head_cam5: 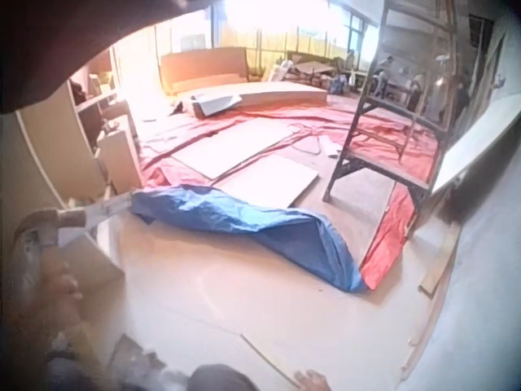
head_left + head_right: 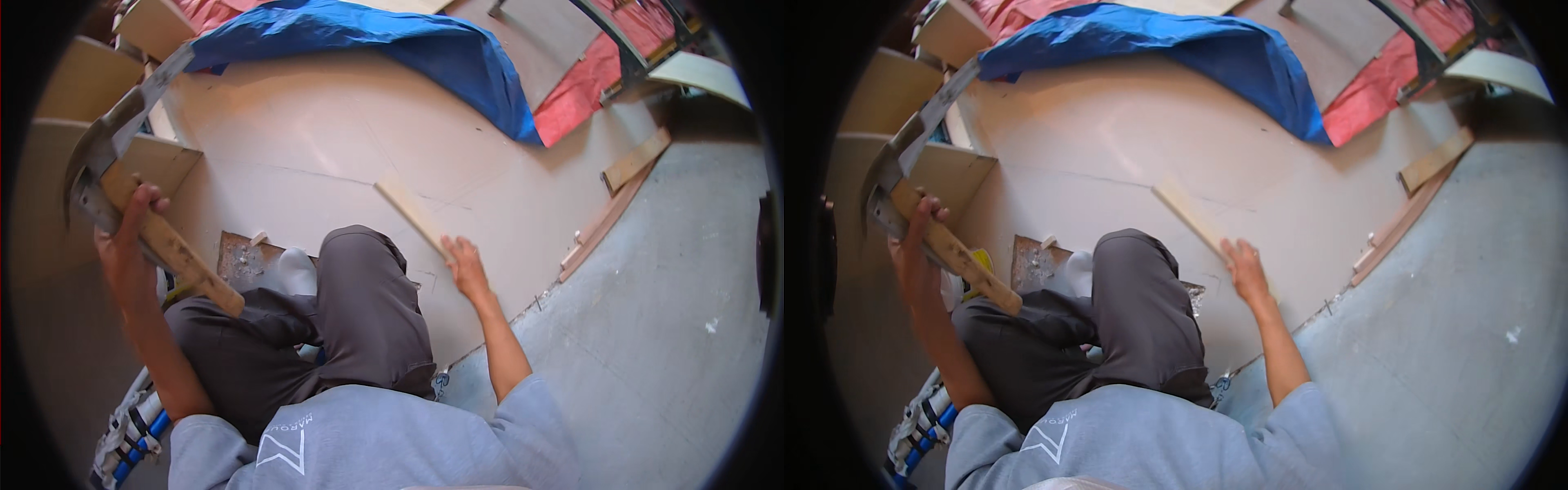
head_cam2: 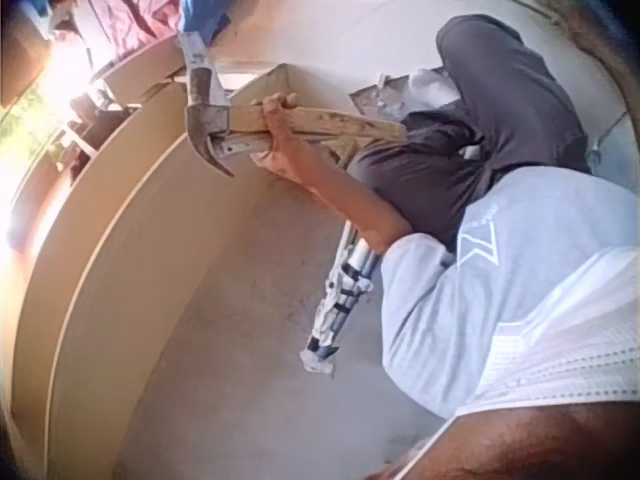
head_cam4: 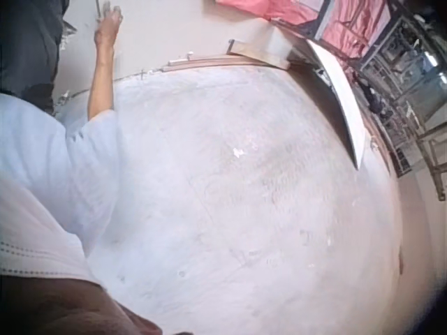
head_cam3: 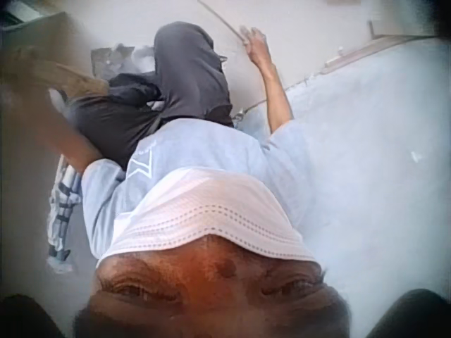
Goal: The person marks and measures a piece of wood on a floor under a cabinet using a square and a pencil, while another person helps hold the material.
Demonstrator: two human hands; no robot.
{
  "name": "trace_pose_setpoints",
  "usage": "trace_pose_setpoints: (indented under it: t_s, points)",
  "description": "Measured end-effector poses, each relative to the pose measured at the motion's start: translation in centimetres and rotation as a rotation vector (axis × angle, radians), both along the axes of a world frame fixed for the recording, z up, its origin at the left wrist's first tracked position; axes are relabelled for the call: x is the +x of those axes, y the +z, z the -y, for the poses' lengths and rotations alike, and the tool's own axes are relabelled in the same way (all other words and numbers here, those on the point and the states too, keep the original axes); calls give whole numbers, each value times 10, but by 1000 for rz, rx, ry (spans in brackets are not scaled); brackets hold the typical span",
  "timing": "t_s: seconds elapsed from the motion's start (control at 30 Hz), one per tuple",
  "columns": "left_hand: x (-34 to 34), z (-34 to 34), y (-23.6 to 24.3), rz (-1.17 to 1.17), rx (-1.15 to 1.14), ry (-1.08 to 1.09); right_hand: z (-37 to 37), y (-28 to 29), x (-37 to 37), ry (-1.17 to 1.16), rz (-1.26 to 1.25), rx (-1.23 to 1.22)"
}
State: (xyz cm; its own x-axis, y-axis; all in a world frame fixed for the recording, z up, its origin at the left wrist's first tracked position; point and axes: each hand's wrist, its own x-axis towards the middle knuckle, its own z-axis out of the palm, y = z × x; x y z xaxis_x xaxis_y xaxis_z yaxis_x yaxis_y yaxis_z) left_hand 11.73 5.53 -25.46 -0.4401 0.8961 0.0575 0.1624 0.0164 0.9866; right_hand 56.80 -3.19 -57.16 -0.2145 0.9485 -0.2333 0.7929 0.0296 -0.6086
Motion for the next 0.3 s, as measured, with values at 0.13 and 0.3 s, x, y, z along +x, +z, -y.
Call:
trace_pose_setpoints:
  t_s: [0.13, 0.3]
  points:
    - [15, -7, -2, -26, -36, 5, -124, -7, -22, 133, 60, 147]
    - [11, -3, -1, -42, -107, 20, -220, -64, -108, 431, 61, 151]
